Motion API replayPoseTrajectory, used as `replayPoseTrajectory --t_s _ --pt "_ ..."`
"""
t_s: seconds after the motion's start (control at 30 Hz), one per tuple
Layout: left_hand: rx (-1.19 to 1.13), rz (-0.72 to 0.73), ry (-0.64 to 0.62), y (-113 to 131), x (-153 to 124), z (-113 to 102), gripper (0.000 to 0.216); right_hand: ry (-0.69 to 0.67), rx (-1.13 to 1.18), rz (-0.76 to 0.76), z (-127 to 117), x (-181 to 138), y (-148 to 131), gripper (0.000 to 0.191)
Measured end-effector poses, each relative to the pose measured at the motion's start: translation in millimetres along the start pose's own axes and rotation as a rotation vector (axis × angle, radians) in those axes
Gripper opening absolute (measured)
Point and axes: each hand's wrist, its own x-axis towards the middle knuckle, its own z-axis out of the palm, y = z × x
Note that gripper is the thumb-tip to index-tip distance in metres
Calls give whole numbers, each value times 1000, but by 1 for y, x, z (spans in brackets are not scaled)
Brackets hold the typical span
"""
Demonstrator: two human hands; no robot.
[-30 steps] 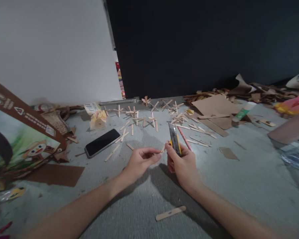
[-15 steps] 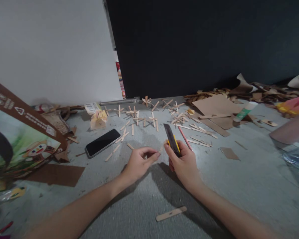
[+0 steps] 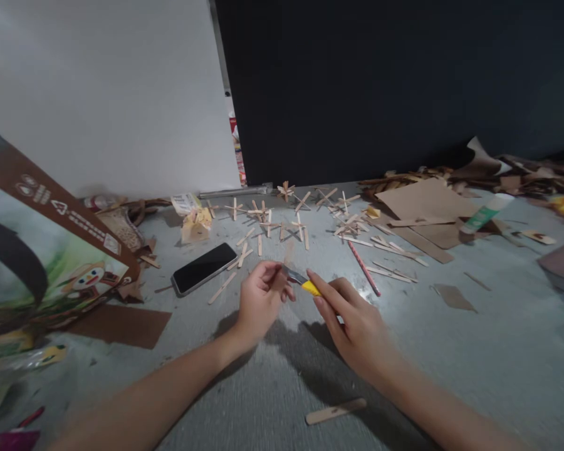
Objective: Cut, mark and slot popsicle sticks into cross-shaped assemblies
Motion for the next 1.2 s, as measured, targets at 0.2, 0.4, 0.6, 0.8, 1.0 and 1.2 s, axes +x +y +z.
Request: replayPoseTrajectory --t_s 0.2,0.4,0.6,0.8,1.0,1.2 --pt "-23 8 -23 -1 0 -2 47 28 1 -11 0 0 1 40" --pt "-82 -35 -83 0 3 -3 47 10 65 1 -1 0 6 41" --pt "-191 -183 -158 0 10 -3 53 -26 73 36 -3 0 11 42" --pt "-235 -321 -258 2 12 -8 53 -46 142 -33 -7 6 30 41" --pt "-192 -380 -410 -3 8 -8 51 -59 287 -86 -6 13 51 36" --pt "-149 -413 -536 -1 3 -5 50 -127 368 -95 -4 16 64 38"
